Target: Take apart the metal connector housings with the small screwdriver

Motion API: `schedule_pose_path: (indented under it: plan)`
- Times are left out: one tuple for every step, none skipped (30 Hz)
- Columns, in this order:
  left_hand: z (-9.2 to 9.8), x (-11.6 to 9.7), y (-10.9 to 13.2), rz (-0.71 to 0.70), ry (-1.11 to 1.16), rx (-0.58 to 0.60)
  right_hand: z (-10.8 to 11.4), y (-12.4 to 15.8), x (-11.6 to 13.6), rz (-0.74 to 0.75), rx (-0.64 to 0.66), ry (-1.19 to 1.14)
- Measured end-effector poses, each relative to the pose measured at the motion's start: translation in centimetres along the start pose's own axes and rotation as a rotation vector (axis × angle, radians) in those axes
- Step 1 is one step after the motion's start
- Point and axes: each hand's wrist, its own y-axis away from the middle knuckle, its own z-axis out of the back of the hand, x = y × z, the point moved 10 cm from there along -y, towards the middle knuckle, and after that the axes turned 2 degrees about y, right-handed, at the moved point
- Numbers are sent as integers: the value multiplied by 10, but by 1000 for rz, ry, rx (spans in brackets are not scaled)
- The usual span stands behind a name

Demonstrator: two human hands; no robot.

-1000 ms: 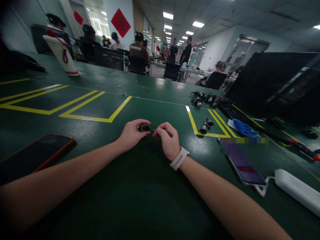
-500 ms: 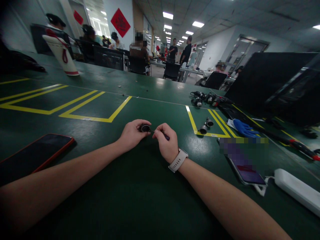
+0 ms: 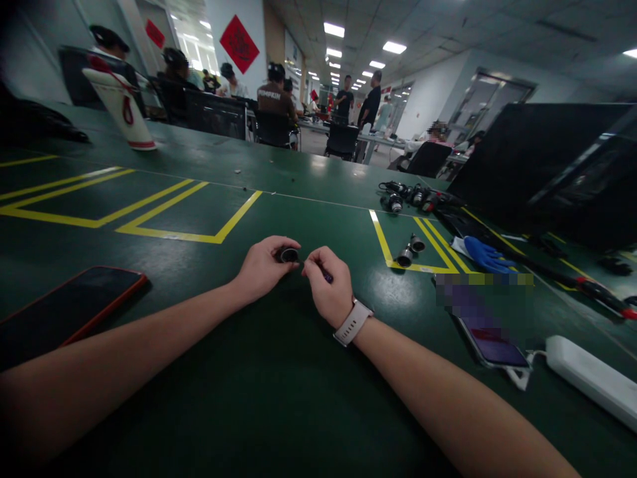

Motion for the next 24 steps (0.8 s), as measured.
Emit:
schedule_pose_path:
  plan:
    - [0,0,0,0,-2,5,0,0,-1,-7,3,-13]
    - [-1,0,0,3,6,9,0,-1,-3,-23,5,-38]
    - [-1,1,0,5,19,14,0,-2,-5,-44,6,-67]
    - [-2,2,0,7,34,17,0,-3,-7,-65,7,-92]
    - [-2,3,0,8,51,16,0,-3,-9,-83,7,-112]
    - [-2,4,0,9,65,16,1,-4,-9,-95,5,-127]
    - [-2,4,0,10,78,15,1,-4,-10,-102,3,-136]
    - [-2,4,0,13,88,14,1,-4,-10,-104,1,-142]
    - [-1,5,0,18,97,12,0,-4,-9,-103,3,-148]
    - [-1,5,0,27,107,8,0,-4,-8,-99,7,-154]
    - [-1,5,0,37,119,7,-1,-4,-8,-96,12,-162]
    - [0,5,0,47,134,7,-1,-4,-8,-96,17,-171]
    - [0,5,0,56,151,6,-2,-4,-8,-99,20,-180]
    - [0,6,0,64,167,5,-2,-4,-9,-104,19,-189]
    - [-1,6,0,71,182,4,-2,-4,-9,-109,14,-198]
    - [-1,7,0,77,196,3,-1,-4,-10,-112,7,-204]
    - [-1,7,0,81,209,-1,-1,-4,-11,-109,2,-208]
    - [-1,8,0,83,223,-3,0,-4,-10,-103,-2,-209]
    - [-1,8,0,82,238,-2,0,-4,-10,-95,-2,-210]
    - [-2,8,-1,79,253,0,0,-4,-9,-87,0,-210]
    - [-2,8,-1,75,265,1,-1,-4,-9,-81,4,-209]
    - [-2,8,-1,68,274,2,-1,-4,-9,-78,6,-207]
    - [-3,7,-1,60,278,4,-1,-4,-8,-77,6,-204]
    - [-3,7,-1,52,281,5,-1,-4,-8,-77,4,-201]
